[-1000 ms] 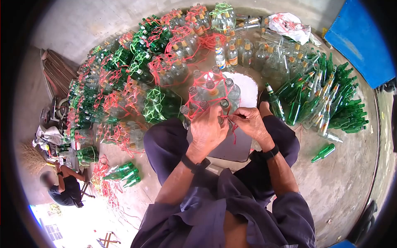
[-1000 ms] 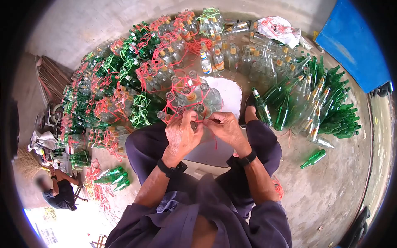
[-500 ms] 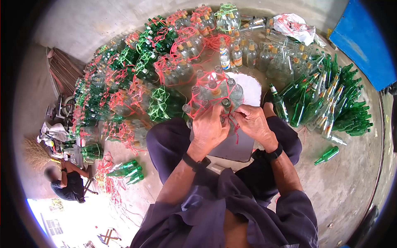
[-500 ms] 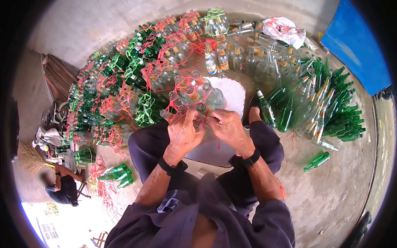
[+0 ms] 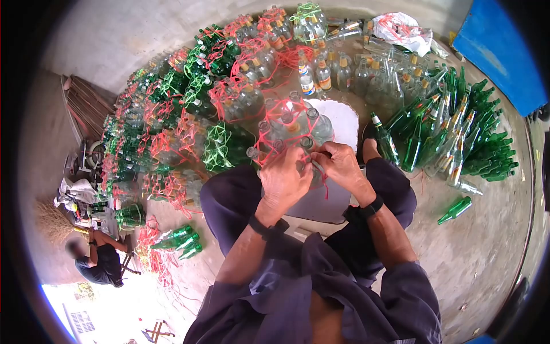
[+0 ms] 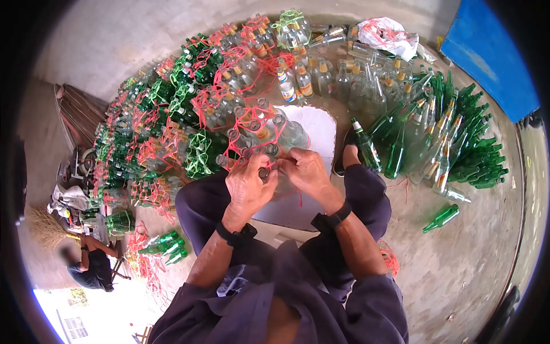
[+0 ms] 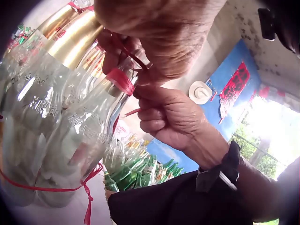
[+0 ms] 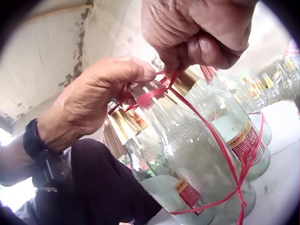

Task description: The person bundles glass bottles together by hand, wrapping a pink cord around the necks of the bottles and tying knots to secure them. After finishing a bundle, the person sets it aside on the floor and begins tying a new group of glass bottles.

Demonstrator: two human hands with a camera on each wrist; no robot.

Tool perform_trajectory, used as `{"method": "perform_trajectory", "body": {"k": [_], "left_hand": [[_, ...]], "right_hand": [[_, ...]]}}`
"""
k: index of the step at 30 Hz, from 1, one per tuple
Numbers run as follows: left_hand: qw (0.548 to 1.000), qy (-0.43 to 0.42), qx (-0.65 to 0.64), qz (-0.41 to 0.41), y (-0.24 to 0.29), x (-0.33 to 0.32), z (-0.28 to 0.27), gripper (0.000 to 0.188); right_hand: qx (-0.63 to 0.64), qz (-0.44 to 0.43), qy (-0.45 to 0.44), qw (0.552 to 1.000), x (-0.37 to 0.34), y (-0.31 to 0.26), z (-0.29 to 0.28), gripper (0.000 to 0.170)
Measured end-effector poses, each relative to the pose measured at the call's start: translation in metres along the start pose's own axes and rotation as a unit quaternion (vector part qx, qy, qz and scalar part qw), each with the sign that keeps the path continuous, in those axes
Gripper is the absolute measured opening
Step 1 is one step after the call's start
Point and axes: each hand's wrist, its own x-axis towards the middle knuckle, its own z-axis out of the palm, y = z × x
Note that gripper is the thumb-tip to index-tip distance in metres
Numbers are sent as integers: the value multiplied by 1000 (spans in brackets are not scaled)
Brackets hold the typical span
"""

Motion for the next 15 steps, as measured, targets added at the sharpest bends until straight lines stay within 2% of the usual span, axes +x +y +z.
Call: {"method": "perform_trajectory", "body": {"k": [10,15], "left_hand": [[1000,9,1,2,0,1,2,37],[1000,13,-13,-1,-1,0,2,36]], "right_hand": [[31,-41,-14,999,1,8,-4,14],[43,-10,-7,999,-1,7,-2,16]]}}
